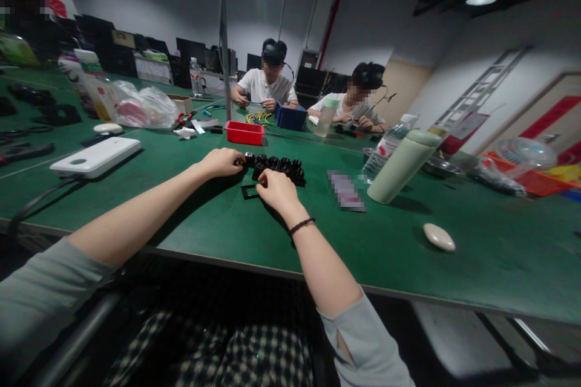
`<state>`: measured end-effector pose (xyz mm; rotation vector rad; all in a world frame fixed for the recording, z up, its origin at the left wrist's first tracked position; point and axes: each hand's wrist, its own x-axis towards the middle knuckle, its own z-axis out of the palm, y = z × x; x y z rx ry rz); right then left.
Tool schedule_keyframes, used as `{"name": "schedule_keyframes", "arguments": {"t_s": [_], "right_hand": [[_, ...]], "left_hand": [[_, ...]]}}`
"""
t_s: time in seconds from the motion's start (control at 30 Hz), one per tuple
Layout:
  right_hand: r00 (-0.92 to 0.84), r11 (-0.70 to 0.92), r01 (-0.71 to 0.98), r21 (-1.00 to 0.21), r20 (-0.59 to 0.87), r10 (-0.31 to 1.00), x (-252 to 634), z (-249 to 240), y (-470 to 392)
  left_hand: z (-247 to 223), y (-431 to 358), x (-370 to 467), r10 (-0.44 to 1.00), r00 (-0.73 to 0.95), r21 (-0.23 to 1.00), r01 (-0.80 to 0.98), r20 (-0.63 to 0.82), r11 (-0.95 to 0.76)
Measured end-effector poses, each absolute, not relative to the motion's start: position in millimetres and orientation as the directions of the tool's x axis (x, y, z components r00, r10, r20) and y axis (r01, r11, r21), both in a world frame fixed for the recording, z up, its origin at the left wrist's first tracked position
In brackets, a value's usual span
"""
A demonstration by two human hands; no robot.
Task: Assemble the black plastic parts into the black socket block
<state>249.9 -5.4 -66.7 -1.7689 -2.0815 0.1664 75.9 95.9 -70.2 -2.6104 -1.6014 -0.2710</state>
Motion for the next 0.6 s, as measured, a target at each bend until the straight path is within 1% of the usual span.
{"name": "schedule_keyframes", "arguments": {"t_s": [0.23,0.6], "right_hand": [[-0.129,0.202,0.918,-0.342,0.224,0.966,250.8,-67.2,-5.6],[-0.131,0.206,0.916,-0.345,0.229,0.965,250.9,-67.8,-4.9]], "left_hand": [[-68.1,95.4,73.0,0.880,0.442,0.070,0.886,0.173,-0.458],[-66.0,104.8,66.5,0.876,0.458,0.178,0.859,0.152,-0.480]]}}
